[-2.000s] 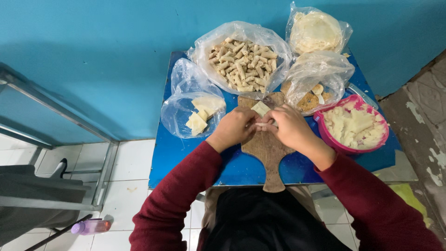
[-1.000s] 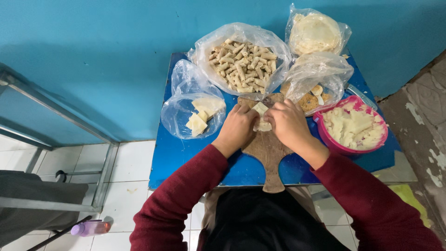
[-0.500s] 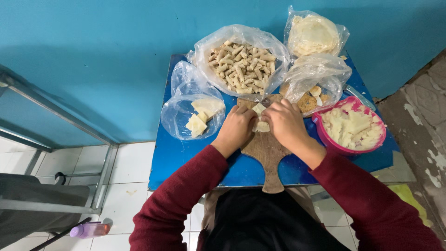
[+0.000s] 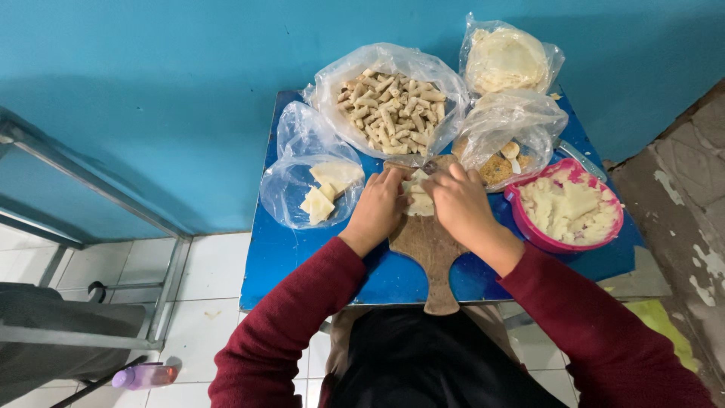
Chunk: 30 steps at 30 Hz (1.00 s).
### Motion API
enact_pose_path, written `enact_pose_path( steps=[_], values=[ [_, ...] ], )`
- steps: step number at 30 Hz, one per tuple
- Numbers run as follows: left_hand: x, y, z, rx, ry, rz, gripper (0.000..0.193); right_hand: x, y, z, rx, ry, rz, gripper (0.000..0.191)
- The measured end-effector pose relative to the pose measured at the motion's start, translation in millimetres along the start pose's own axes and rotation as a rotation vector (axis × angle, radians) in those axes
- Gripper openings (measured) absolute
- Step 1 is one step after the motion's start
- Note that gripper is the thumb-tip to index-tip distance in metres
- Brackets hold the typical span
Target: The person sits at a small blue table and assembles snacks: they take thin square dough wrappers from a plastic bag, stack and align them on a wooden paddle board, then pinch filling from a pink bowl and place it onto the stacked wrappers, repeating the layering and filling sequence.
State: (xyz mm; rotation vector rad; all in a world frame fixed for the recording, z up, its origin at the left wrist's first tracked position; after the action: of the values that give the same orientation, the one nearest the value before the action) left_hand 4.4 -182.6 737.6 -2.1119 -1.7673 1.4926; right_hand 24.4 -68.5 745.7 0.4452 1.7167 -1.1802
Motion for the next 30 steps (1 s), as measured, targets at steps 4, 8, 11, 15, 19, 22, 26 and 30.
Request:
enact_pose_path(
  steps=[4,8,11,15,19,22,26,30],
  values=[
    [3,-1,5,-0.036,0.015,0.021,0.035,6,-6,-27,0.172,-0.285,-0.04,0.034],
    [1,-2,6,-0.054,0.041,0.014,0.037,20,-6,-63,0.444,-0.603,0.019,0.035],
    [-15,-1,-8,0.03,0.054,-0.107,0.042,19,-2,-72,0.48,-0.839,-0.059,0.034],
    [-18,-1,-16,0.029,0.291,-0.06,0.045,37,9,-68,0.605,-1.177,0.041,0.029],
    [-18,-2,-28,0.093,0.293,-0.034,0.017,42,17,-56,0.67,-1.288,0.15,0.024],
    [-22,-1,-27,0.104,0.234,-0.071,0.012,27,18,-49,0.623,-1.245,0.17,0.024],
    [-19,-1,-24,0.113,0.197,-0.05,0.01,-6,27,-61,0.624,-0.886,0.162,0.03],
    [-16,-3,-18,0.058,0.319,-0.014,0.02,-62,23,-74,0.375,-0.384,0.012,0.028]
  ],
)
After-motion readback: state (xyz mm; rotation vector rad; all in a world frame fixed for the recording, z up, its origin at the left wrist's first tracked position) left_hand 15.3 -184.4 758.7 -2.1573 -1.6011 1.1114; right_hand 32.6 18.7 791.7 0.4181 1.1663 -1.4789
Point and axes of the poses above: each hand's wrist, its own y-axis away from the middle knuckle, its own x-axis out of the palm, z = x × y, the point moved 10 cm from there along -y, towards the middle knuckle, and after that the axes turned 2 degrees about -x, right-handed, at the moved point
